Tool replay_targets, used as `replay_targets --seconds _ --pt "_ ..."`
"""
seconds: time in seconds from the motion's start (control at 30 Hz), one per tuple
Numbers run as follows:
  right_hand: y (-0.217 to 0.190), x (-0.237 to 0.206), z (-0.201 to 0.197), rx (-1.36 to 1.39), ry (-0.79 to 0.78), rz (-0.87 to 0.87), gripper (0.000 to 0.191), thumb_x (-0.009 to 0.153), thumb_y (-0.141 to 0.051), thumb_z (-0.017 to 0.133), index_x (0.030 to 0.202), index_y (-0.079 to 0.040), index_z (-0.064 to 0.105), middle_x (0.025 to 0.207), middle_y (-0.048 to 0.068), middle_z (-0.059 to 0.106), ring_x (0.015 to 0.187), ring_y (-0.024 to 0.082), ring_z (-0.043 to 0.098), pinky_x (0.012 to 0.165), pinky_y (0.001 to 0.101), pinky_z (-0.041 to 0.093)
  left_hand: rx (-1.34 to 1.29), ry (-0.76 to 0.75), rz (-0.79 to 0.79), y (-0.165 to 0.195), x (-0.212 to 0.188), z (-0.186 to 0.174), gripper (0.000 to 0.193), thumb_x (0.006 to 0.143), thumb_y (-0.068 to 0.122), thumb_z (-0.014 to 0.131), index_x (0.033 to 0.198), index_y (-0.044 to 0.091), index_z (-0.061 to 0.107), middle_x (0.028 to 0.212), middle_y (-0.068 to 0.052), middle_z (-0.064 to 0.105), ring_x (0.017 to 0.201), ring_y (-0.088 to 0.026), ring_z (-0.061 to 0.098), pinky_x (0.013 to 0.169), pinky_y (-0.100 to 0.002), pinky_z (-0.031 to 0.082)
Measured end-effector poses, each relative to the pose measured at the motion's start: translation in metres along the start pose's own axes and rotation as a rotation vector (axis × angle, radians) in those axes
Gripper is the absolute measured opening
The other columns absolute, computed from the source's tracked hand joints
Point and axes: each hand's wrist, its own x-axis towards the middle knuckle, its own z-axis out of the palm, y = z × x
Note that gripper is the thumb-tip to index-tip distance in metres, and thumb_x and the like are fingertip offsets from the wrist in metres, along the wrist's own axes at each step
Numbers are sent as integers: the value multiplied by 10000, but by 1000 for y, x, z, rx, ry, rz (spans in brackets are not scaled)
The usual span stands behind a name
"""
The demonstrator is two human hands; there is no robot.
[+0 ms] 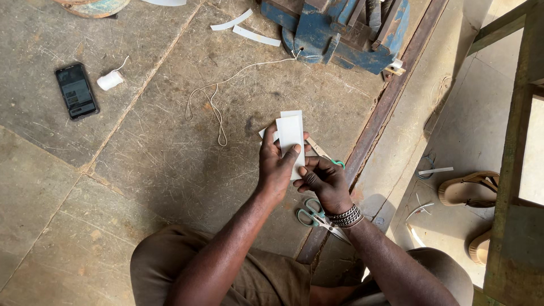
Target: The person sits on the floor of a workshop and cuts white plastic strips into smaller pieces with scissors. They fold and crease the cut strips by hand and insert the folded strips into the slots of an electric motor stator housing on a wooden table.
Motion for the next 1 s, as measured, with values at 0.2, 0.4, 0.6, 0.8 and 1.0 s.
replay_targets --seconds 0.2,0.4,0.6,0.8,1.0 --pt "-1 -2 -2 -31 -11 -6 250 962 -133 703 1158 24 701 960 86 762 751 132 725 638 273 613 -222 -194 -126 0 6 -16 396 1048 257 578 1326 -24 573 1215 -158 710 1068 -200 699 912 -374 617" --pt "-3 -3 -3 -57 -18 9 225 953 -119 726 1125 24 697 934 86 759 750 128 733 652 266 621 -177 -135 -114 -3 4 -14 441 1061 300 557 1386 2 549 1118 -106 695 986 -183 689 864 -363 619" --pt "-6 -3 -2 -66 -23 22 226 932 -90 733 1119 30 695 929 94 770 766 145 753 658 276 632 -143 -121 -106 0 3 -12 422 1063 282 547 1384 9 548 1098 -92 686 958 -156 685 822 -335 628" --pt "-8 -3 -2 -69 -27 22 225 933 -91 729 1119 33 694 936 101 769 776 150 759 666 280 641 -124 -126 -81 1 2 -12 427 1071 292 541 1389 6 545 1093 -94 686 954 -156 682 839 -342 632" --pt "-4 -1 -4 -53 -38 -18 221 936 -85 729 1113 41 691 936 118 766 766 162 757 652 288 646 -60 -134 -116 0 3 -11 464 1079 352 492 1358 -13 559 1076 -111 684 999 -161 707 843 -343 663"
